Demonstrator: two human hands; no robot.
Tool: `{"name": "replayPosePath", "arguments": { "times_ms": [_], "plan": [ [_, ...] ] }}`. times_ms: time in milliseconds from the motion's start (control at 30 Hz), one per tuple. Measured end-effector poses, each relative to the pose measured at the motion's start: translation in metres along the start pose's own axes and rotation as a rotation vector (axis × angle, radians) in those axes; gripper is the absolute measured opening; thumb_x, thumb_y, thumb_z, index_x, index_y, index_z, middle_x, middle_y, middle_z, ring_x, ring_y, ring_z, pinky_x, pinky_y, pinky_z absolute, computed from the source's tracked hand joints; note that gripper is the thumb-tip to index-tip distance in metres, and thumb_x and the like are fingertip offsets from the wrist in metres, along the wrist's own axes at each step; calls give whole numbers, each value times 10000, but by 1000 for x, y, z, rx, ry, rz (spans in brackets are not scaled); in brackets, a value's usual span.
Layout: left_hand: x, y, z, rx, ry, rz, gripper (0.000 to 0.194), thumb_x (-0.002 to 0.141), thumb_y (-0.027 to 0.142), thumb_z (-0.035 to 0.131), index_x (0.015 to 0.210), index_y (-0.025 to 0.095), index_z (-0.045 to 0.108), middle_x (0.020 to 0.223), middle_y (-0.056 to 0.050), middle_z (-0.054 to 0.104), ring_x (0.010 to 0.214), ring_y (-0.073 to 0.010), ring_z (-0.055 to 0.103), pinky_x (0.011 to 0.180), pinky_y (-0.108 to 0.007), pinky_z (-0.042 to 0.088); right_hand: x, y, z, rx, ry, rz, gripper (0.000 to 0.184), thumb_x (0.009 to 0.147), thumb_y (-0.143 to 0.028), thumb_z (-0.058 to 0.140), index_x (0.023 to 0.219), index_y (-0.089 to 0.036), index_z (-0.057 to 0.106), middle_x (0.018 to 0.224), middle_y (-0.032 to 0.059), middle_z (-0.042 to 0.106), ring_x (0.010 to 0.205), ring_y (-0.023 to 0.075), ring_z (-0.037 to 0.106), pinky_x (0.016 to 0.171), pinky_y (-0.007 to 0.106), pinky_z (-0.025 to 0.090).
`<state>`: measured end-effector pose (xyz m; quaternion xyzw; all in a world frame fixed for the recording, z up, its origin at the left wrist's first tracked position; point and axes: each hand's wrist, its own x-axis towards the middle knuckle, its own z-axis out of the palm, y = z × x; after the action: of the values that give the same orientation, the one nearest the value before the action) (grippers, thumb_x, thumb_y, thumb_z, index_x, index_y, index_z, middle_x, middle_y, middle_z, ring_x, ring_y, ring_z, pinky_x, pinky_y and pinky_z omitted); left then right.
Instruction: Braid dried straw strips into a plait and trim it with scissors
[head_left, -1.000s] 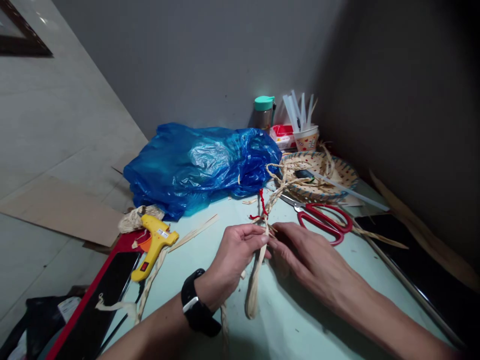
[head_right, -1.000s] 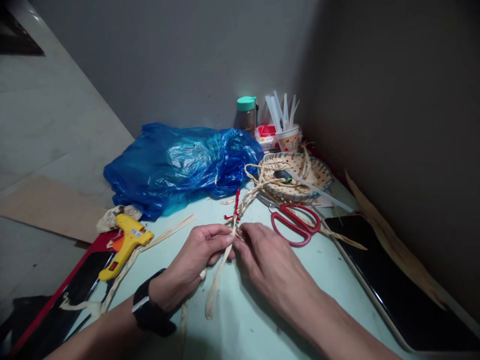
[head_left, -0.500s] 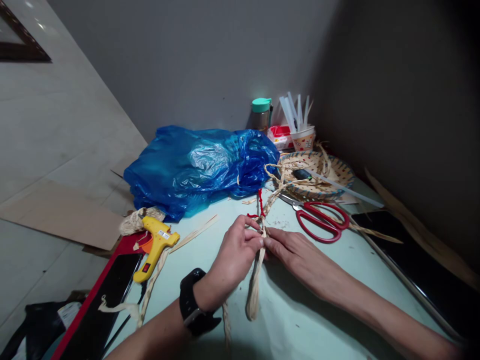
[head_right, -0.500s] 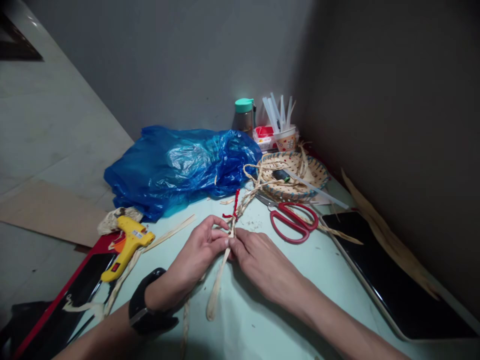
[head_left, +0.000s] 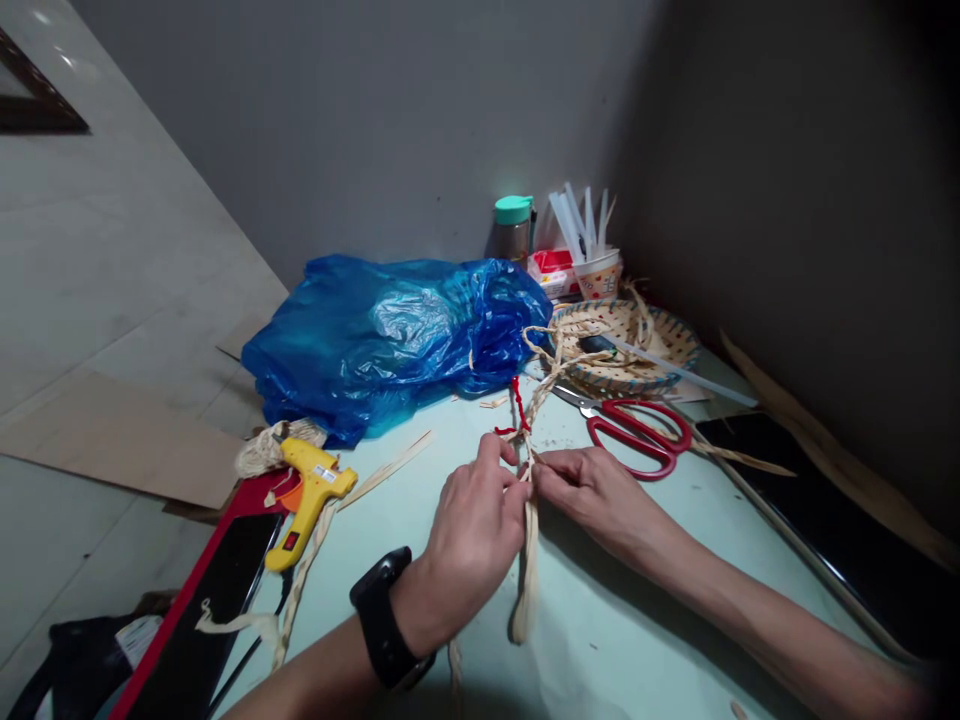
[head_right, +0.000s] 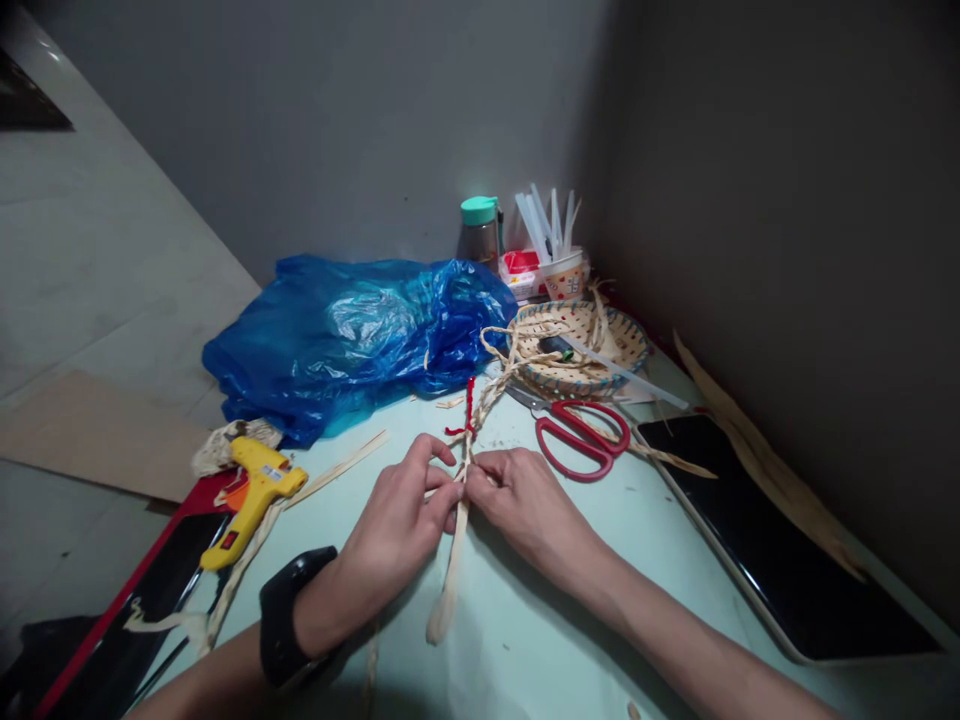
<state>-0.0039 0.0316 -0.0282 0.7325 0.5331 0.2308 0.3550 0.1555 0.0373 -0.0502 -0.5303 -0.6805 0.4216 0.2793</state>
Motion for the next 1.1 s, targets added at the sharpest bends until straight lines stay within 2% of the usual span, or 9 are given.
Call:
{"name": "replayPosePath", "arguments": {
  "times_ms": [167,300,433,600,667,733,800,900,1100],
  "plan": [
    [-4,10,-5,203,50,37,238,934,268,430,706,229,486,602,-12,623,536,-170,549,565,-283,322,-2,2,2,87,22,15,311,814,-266,443,541,-204,309,531,-60,238,519,91,244,496,267,162],
    [-18,12,13,392,77,224,204,939,187,391,823,206,558,693,-50,659,600,-195,599,584,-312,345,-4,2,-2,230,-49,-14,364,887,-358,427,572,-179,461,543,-47,386,527,95,321,507,247,240],
    [-31,7,36,608,107,429,249,824,18,401,878,149,605,712,-96,667,655,-239,637,611,-342,379,-7,0,-7,561,-164,117,331,919,-379,446,813,-138,648,624,-6,560,512,92,350,498,237,253],
    [-30,14,29,498,87,518,179,835,101,482,707,178,581,635,-70,619,620,-217,583,591,-345,376,-8,0,-8,670,-168,175,286,872,-396,556,944,-135,647,710,29,641,579,123,493,554,240,341],
    [-22,16,19,321,176,422,219,875,167,495,664,195,548,675,-69,614,707,-216,582,662,-339,403,-8,0,-8,640,-121,99,272,873,-404,557,810,-149,623,642,0,581,595,128,493,587,245,356],
    [-12,15,12,81,255,210,185,899,202,493,720,196,543,770,-69,624,793,-213,591,727,-333,427,-8,0,-7,611,-99,4,344,886,-418,538,658,-162,560,619,-5,534,621,132,488,632,255,368],
    [0,9,9,-252,171,-6,81,898,264,519,852,198,529,815,-47,618,757,-190,607,700,-312,450,-8,1,-5,587,-116,-51,404,904,-435,505,594,-177,502,625,8,533,638,141,495,655,266,379],
    [11,1,9,-681,-28,-172,152,883,319,548,928,196,469,735,23,561,524,-112,555,549,-252,411,-8,6,0,570,-136,-68,397,951,-429,426,646,-185,499,667,25,566,676,158,525,687,282,392],
    [10,-2,11,-923,-80,-269,237,806,269,641,910,201,439,715,48,517,529,-93,532,506,-228,417,-14,10,4,288,-60,-110,349,1007,-401,330,783,-202,509,723,-3,546,672,148,491,662,279,367]
  ]
}}
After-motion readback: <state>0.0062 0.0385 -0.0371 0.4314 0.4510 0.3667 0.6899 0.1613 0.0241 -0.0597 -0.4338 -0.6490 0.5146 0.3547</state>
